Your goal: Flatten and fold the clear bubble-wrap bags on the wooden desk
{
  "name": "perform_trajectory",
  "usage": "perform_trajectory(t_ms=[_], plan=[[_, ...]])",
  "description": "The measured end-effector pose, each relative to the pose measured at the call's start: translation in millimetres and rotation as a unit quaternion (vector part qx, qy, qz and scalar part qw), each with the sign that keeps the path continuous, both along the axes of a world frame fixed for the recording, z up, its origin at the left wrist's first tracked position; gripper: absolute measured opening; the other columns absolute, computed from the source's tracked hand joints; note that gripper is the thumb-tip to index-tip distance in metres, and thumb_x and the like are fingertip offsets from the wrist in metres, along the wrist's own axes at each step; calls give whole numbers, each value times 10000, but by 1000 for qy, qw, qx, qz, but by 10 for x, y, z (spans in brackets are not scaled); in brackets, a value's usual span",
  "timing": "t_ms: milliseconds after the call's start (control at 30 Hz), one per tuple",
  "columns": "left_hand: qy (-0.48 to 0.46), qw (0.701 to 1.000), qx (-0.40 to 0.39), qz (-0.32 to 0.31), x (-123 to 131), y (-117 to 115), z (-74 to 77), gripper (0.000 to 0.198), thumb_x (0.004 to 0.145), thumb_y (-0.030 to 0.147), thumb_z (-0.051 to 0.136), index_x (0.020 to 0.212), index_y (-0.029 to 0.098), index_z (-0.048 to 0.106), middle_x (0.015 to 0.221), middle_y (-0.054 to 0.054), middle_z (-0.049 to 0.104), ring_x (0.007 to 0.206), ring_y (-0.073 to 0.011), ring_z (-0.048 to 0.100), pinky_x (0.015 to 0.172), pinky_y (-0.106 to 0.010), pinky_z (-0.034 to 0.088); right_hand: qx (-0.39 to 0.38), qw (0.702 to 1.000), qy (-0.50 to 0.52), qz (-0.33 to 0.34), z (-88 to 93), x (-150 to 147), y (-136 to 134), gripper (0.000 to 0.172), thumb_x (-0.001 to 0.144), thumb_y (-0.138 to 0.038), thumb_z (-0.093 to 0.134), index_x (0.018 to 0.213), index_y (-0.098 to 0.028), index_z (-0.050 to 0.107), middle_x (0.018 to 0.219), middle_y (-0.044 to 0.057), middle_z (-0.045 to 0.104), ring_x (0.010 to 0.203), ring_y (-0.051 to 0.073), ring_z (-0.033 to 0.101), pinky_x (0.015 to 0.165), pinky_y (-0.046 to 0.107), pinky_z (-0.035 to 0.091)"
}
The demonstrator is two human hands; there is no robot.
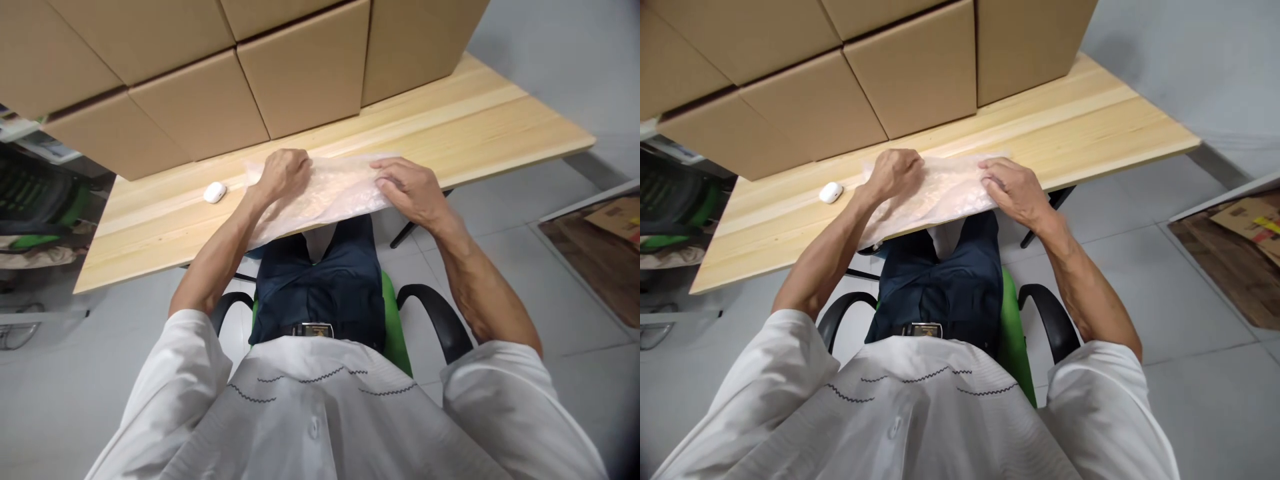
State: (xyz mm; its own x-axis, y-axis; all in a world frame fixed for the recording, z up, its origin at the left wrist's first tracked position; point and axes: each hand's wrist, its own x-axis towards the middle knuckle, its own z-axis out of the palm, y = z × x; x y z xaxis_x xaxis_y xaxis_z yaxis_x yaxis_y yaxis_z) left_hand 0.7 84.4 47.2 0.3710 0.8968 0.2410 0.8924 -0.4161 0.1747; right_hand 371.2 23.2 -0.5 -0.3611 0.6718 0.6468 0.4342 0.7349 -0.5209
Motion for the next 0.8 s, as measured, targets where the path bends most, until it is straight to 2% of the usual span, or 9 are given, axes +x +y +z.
perform_trajectory(t_ms=[67,167,233,300,400,500,567,633,800], plan=[[-32,999,-1,-2,2,-53,61,326,1172,395,596,877,264,646,791,-69,630,884,-278,615,888,-427,458,9,1000,8,-6,11,-29,88,201,1171,-494,738,1122,-347,867,1602,81,897,1522,422,843,1297,678,698],[-75,997,-13,-25,39,-152,139,412,1174,435,624,804,282,524,699,-7,473,789,-235,502,830,-410,417,7,1000,5,-21,45,-37,197,352,1187,-664,732,1092,-342,835,1674,97,858,1672,447,745,1337,689,669],[-99,994,-25,-40,82,-224,177,434,1170,428,627,786,284,484,689,10,426,761,-219,462,807,-405,405,1,1000,-4,-28,65,-23,246,421,1190,-727,710,1082,-338,827,1666,115,859,1699,458,717,1343,687,659],[-114,991,-39,-49,125,-297,212,443,1169,416,626,775,280,476,694,16,413,749,-210,451,800,-404,408,-4,999,-11,-38,72,0,276,432,1193,-737,694,1092,-339,829,1599,121,886,1632,452,761,1329,671,662],[-119,989,-62,-57,160,-403,272,440,1181,415,610,774,266,531,718,7,475,750,-205,497,811,-403,441,-18,997,-28,-63,61,38,296,396,1221,-684,650,1119,-348,833,1351,112,935,1377,422,859,1253,639,687],[-107,989,-75,-63,137,-495,336,358,1180,415,599,879,243,686,809,-25,651,818,-226,631,860,-401,505,-19,994,-54,-93,51,65,299,376,1236,-631,617,1066,-349,800,1168,120,906,1208,411,857,1160,611,690],[-83,992,-73,-65,84,-541,369,267,1159,410,627,1068,231,803,950,-55,786,927,-256,732,925,-405,554,-8,992,-63,-112,54,86,300,376,1242,-611,593,1038,-345,764,1148,127,886,1189,412,842,1129,601,680],[-49,995,-69,-56,3,-573,391,280,1128,381,664,1269,230,853,1089,-87,869,1043,-294,801,996,-418,594,2,990,-64,-129,64,120,305,377,1252,-602,562,1039,-346,738,1152,126,870,1201,410,826,1125,600,666],[-11,999,-46,0,-267,-669,462,418,1091,234,629,1425,226,880,1178,-121,928,1177,-332,871,1120,-461,658,21,986,-40,-162,95,279,323,365,1267,-597,560,1016,-359,677,1153,140,841,1222,406,764,1152,620,611]])
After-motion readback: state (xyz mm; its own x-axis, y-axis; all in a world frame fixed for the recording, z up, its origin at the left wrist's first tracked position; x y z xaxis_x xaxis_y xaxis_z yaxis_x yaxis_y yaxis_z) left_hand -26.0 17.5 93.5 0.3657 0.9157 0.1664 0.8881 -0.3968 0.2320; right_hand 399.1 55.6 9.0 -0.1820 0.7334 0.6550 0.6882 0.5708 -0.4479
